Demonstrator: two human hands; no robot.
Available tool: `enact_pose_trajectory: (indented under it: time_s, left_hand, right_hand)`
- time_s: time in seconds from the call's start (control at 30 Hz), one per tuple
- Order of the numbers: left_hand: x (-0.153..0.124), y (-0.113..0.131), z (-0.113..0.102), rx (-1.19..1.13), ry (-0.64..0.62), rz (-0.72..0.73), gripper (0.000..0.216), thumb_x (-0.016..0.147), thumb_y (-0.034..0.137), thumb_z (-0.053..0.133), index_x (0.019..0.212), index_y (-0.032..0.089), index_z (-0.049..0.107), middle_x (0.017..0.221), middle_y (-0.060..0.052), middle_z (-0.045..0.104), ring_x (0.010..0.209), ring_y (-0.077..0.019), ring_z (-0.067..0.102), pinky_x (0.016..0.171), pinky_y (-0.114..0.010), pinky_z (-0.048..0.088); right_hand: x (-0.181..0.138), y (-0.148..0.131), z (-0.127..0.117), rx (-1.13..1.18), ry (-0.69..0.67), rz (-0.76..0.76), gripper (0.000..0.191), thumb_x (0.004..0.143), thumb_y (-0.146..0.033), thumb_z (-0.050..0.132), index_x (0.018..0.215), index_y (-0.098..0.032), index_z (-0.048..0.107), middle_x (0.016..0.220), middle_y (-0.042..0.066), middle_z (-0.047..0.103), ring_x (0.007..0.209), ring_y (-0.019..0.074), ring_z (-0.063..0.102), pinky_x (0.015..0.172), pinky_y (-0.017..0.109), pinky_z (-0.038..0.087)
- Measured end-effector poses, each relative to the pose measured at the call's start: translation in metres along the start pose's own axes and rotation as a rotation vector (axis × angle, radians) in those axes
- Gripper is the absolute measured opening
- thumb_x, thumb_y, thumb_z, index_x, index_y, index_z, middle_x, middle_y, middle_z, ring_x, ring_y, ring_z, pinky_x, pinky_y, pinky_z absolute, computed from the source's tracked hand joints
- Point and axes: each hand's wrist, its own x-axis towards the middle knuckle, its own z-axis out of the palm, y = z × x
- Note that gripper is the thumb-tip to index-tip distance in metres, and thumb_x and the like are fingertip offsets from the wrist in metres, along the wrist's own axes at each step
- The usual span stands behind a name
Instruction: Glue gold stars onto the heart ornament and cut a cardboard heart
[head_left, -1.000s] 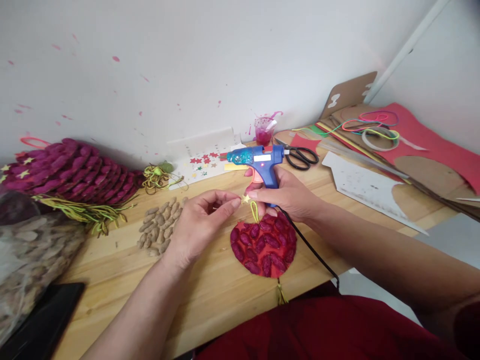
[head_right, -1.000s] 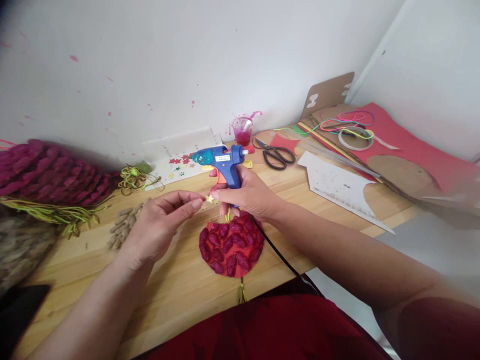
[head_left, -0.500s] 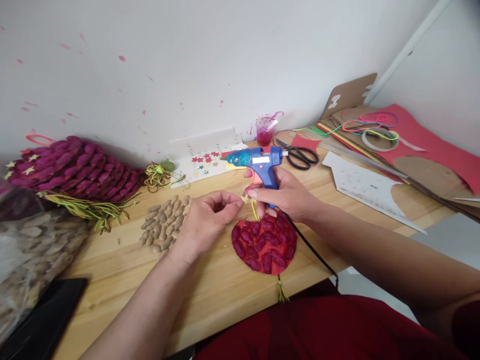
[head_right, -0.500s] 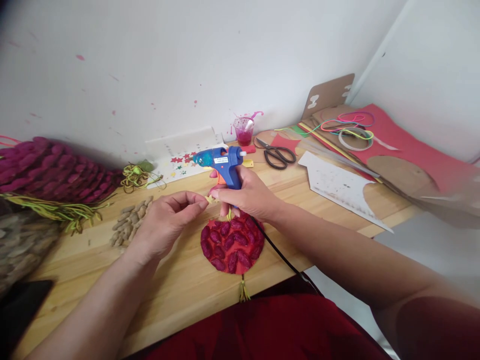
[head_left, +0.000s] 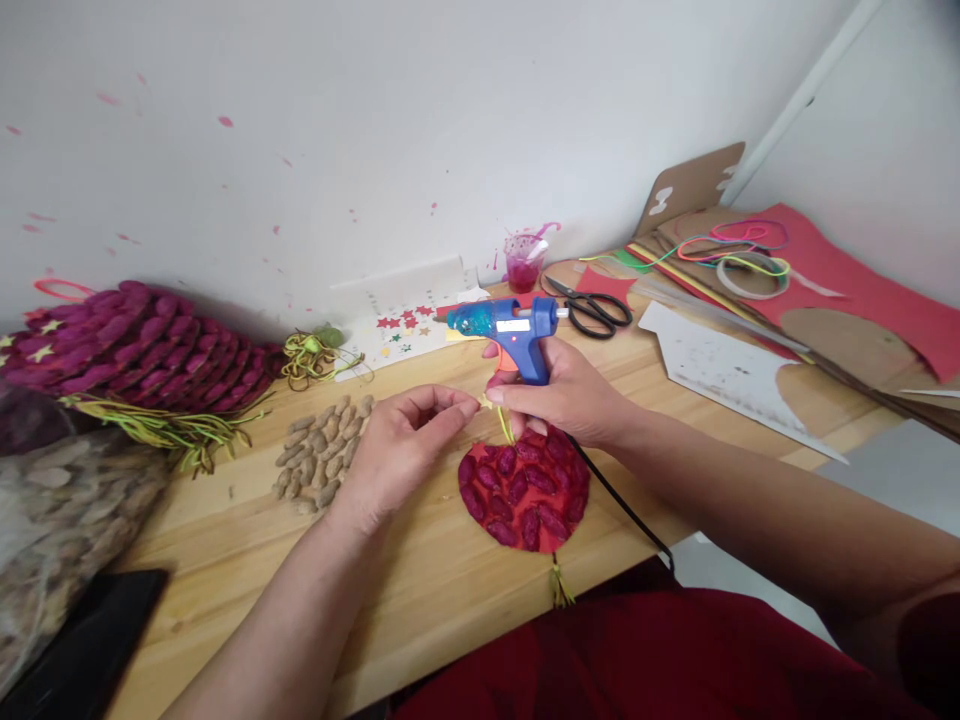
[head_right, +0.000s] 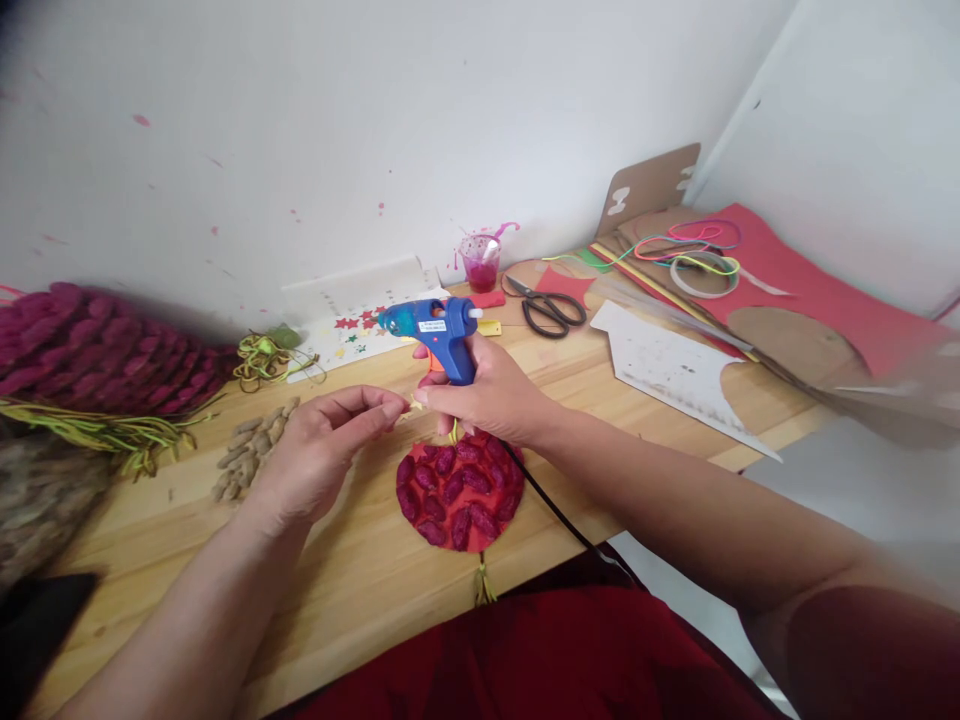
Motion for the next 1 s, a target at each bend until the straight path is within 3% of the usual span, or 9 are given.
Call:
enact_pose_trajectory:
  time_s: [0.37,0.63,0.87,1.0]
  left_hand:
    - [0.000,0.002,0.005,0.018,-0.016,-0.008,0.021,0.076,0.038,0.078,0.078,0.017,0.073,0.073,0.001,0.065,0.065,-0.0111,0.053,0.064,-0.023,0.041]
    - [0.002,0.001,-0.002,0.002,-0.003,-0.001,0.022,0.074,0.040,0.080,0.078,0.019,0.074,0.076,0.000,0.067,0.068,-0.0116,0.055,0.064,-0.023,0.041]
    - [-0.007,0.021,-0.007,-0.007,0.083,0.101,0.018,0.072,0.036,0.081,0.077,0.019,0.075,0.069,-0.001,0.067,0.064,-0.0126,0.057,0.064,-0.024,0.047]
    - [-0.037,0.024,-0.006,0.131,0.097,0.171,0.017,0.076,0.036,0.078,0.079,0.019,0.072,0.074,-0.001,0.069,0.066,-0.0136,0.060,0.063,-0.024,0.049]
  right_hand:
    - [0.001,0.004,0.001,0.005,-0.031,0.011,0.042,0.074,-0.015,0.074,0.110,-0.021,0.053,0.065,-0.008,0.063,0.040,0.0070,0.056,0.034,0.016,0.040]
    - [0.001,-0.001,-0.008,0.040,0.036,-0.005,0.037,0.080,-0.037,0.077,0.104,-0.021,0.055,0.076,-0.002,0.067,0.045,0.0081,0.059,0.034,0.016,0.036]
    - [-0.051,-0.009,-0.018,-0.039,0.143,0.055,0.030,0.086,-0.043,0.071,0.098,-0.020,0.057,0.073,-0.002,0.063,0.042,0.0056,0.050,0.034,0.018,0.027]
    - [-0.095,-0.013,-0.023,-0.202,0.185,0.158,0.031,0.088,-0.048,0.068,0.090,-0.019,0.058,0.068,-0.001,0.062,0.043,0.0064,0.046,0.038,0.022,0.027]
